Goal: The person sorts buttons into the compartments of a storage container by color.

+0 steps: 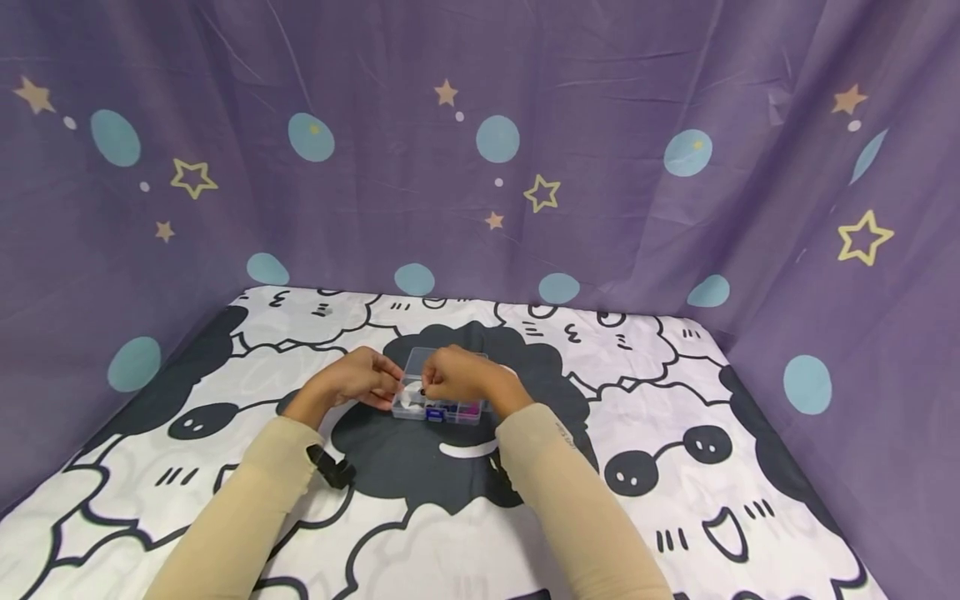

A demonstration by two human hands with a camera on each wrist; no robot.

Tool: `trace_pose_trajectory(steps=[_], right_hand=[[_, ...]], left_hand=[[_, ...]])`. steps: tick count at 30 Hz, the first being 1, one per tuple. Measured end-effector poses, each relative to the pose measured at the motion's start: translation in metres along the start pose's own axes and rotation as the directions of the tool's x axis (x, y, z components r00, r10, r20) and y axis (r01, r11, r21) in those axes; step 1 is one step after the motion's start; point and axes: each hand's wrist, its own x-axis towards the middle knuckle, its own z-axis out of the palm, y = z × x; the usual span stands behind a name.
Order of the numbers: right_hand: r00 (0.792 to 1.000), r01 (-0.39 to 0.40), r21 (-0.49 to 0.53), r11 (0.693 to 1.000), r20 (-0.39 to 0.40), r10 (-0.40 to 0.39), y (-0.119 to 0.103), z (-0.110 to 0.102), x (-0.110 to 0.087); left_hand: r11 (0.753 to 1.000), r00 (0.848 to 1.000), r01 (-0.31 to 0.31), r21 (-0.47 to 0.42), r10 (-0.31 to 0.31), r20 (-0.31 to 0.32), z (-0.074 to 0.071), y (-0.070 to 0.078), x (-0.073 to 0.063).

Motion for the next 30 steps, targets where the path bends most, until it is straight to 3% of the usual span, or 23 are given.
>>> trace_pose_trajectory(steps=[7,14,30], right_hand=[[0.999,-0.039,-0.001,0.999,0.018,0.039,-0.002,0.004,0.003],[1.0,-0.014,-0.044,0.999,-0.005,0.014,0.002,0.003,0.0],[0.999,-0.046,-0.035,0.998,-0.009,0.046,0.015,-0.008,-0.024]], left_hand=[[1.0,1.0,-0.001,-0.005,0.001,0.007,0.0,0.0,-0.001],[1.0,1.0,-0.003,-0.001,0.003,0.003,0.001,0.0,-0.001],[1.0,1.0,-0.011,0.004,0.011,0.002,0.0,0.001,-0.002]])
